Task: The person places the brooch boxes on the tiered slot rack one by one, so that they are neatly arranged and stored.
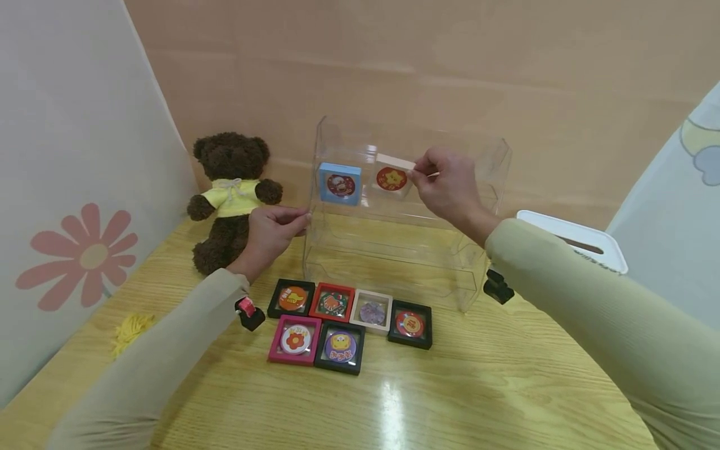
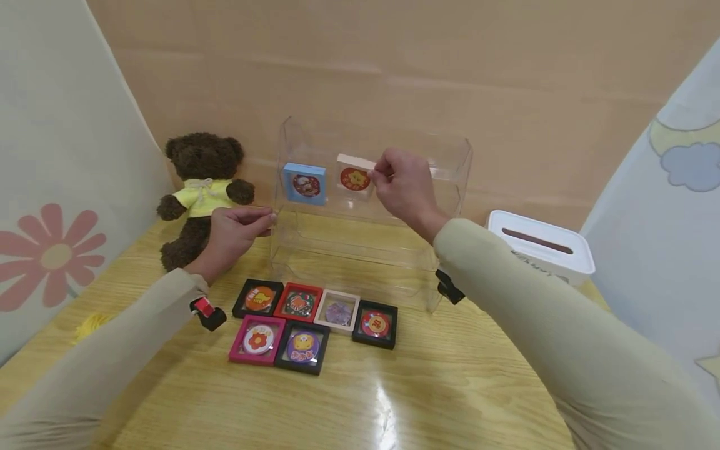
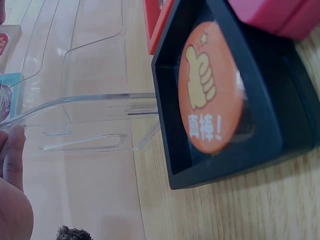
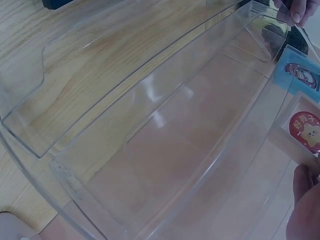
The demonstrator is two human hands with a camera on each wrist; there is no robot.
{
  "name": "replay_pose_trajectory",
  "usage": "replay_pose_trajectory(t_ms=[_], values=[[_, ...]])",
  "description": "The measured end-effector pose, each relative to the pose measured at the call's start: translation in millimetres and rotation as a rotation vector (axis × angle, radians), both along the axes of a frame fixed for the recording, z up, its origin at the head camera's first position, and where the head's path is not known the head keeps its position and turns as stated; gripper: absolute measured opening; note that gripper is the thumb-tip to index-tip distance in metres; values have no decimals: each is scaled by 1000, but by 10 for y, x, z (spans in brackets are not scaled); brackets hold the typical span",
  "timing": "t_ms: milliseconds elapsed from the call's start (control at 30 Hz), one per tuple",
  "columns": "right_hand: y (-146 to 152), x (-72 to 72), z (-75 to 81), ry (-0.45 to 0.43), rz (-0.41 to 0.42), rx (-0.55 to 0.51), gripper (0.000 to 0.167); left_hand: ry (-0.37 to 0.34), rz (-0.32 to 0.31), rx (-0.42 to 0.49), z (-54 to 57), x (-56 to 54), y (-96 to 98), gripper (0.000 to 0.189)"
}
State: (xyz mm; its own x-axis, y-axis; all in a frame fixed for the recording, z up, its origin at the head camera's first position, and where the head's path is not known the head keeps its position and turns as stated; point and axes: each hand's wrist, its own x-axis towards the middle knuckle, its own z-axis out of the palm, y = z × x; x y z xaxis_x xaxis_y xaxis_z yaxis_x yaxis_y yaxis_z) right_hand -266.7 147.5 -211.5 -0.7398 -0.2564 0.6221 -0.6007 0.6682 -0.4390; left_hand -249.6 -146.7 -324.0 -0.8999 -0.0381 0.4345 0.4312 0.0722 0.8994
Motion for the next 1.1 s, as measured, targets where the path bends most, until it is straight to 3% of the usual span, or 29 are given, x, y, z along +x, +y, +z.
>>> replay_pose_trajectory(t_ms=[300, 700, 1000, 1100], values=[[-53, -34, -25, 17, 23, 34, 11, 6, 0, -7, 2, -8, 28, 22], [-109, -16, -35, -103, 2, 116, 10, 19, 12, -19, 1, 16, 32, 22], [-120, -5, -40, -124, 8, 128, 10, -5, -2, -21, 36, 50, 30, 21], [-110, -11, -43, -137, 5, 127, 11, 1, -3, -18, 1, 21, 25, 22]])
